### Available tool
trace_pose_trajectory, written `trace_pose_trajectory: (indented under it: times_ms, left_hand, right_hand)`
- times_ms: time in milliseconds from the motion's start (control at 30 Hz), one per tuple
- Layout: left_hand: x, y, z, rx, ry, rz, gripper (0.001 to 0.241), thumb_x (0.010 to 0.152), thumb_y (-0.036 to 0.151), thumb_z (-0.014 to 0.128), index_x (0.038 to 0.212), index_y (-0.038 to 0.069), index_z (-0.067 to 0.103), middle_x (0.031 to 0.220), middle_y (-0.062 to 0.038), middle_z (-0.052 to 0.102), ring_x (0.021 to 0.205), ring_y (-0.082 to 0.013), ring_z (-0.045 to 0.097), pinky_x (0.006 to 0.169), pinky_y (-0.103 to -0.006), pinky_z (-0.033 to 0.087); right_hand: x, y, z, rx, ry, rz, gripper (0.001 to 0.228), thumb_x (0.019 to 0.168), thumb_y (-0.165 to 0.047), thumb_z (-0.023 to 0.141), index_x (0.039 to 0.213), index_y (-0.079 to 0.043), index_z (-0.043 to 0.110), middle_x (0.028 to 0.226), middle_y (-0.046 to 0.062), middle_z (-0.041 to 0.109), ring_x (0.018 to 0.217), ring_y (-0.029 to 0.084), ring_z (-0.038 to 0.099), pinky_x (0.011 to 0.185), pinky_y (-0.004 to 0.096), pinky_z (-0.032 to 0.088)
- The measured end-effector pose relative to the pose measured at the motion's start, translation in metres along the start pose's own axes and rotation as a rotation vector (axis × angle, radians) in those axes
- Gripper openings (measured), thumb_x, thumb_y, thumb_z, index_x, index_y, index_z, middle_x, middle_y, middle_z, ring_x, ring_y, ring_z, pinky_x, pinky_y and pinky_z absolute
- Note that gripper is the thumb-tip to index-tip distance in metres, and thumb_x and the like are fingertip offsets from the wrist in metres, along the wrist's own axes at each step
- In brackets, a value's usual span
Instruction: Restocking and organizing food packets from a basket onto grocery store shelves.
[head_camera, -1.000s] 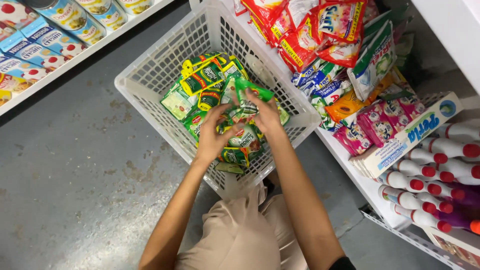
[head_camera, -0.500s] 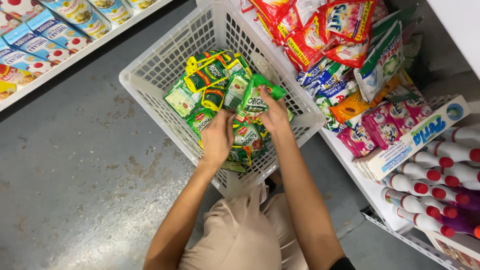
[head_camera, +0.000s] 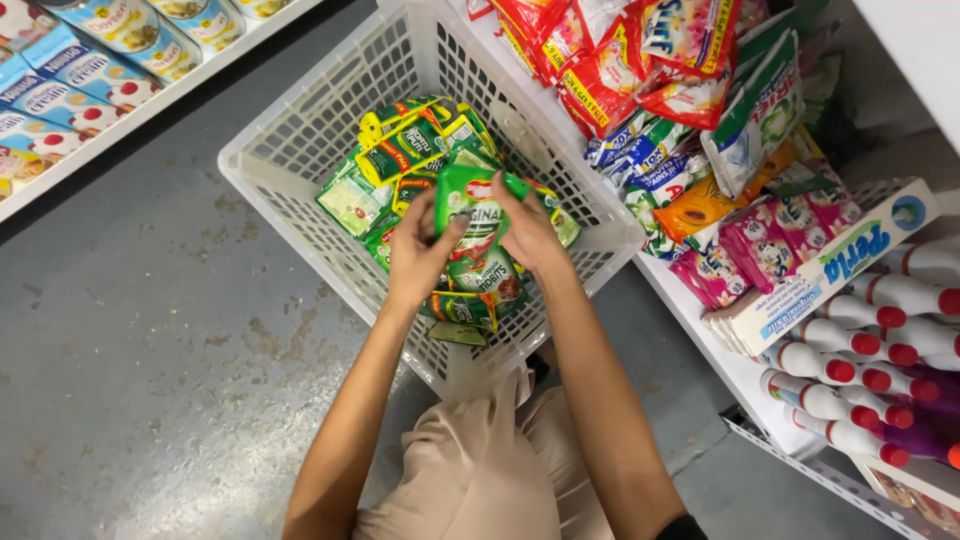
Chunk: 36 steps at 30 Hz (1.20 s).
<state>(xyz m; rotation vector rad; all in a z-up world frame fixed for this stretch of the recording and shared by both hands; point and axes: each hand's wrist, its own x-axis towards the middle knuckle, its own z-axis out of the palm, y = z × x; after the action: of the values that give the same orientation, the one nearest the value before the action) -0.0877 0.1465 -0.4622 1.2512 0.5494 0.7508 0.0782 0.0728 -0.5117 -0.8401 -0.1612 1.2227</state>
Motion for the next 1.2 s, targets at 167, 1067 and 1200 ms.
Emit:
trace_pose_trajectory:
  times_ms: [167, 1067, 1200]
  left_hand:
    - [0.000, -0.003, -0.007, 0.132, 0.025, -0.086, 0.035, 0.096, 0.007, 0.072, 0.128, -0.004, 0.061, 0.098, -0.001, 0.073, 0.081, -0.0028, 0.061, 0.069, -0.0224, 0.050]
    - [-0.004, -0.048, -0.036, 0.147, 0.640, -0.050, 0.029, 0.102, 0.023, 0.073, 0.083, 0.003, 0.064, 0.067, 0.007, 0.054, 0.058, -0.0010, 0.037, 0.050, -0.0224, 0.027]
    - [-0.002, -0.028, -0.017, 0.157, 0.484, -0.076, 0.040, 0.096, 0.021, 0.075, 0.122, 0.002, 0.052, 0.070, 0.007, 0.059, 0.058, -0.0007, 0.046, 0.050, -0.0207, 0.034]
  right_hand:
    - [0.008, 0.019, -0.012, -0.256, -0.035, 0.003, 0.034, 0.105, -0.034, 0.065, 0.123, -0.005, 0.068, 0.117, 0.005, 0.071, 0.107, 0.014, 0.065, 0.091, 0.035, 0.055]
    - [-0.019, -0.003, 0.032, -0.917, -0.276, -0.346, 0.032, 0.084, 0.005, 0.080, 0.114, -0.006, 0.076, 0.112, 0.002, 0.071, 0.097, 0.011, 0.069, 0.079, 0.028, 0.058]
    - [-0.016, 0.001, 0.027, -1.209, -0.148, -0.538, 0.025, 0.093, 0.004, 0.072, 0.116, -0.004, 0.076, 0.104, 0.008, 0.073, 0.088, 0.019, 0.072, 0.075, 0.032, 0.058]
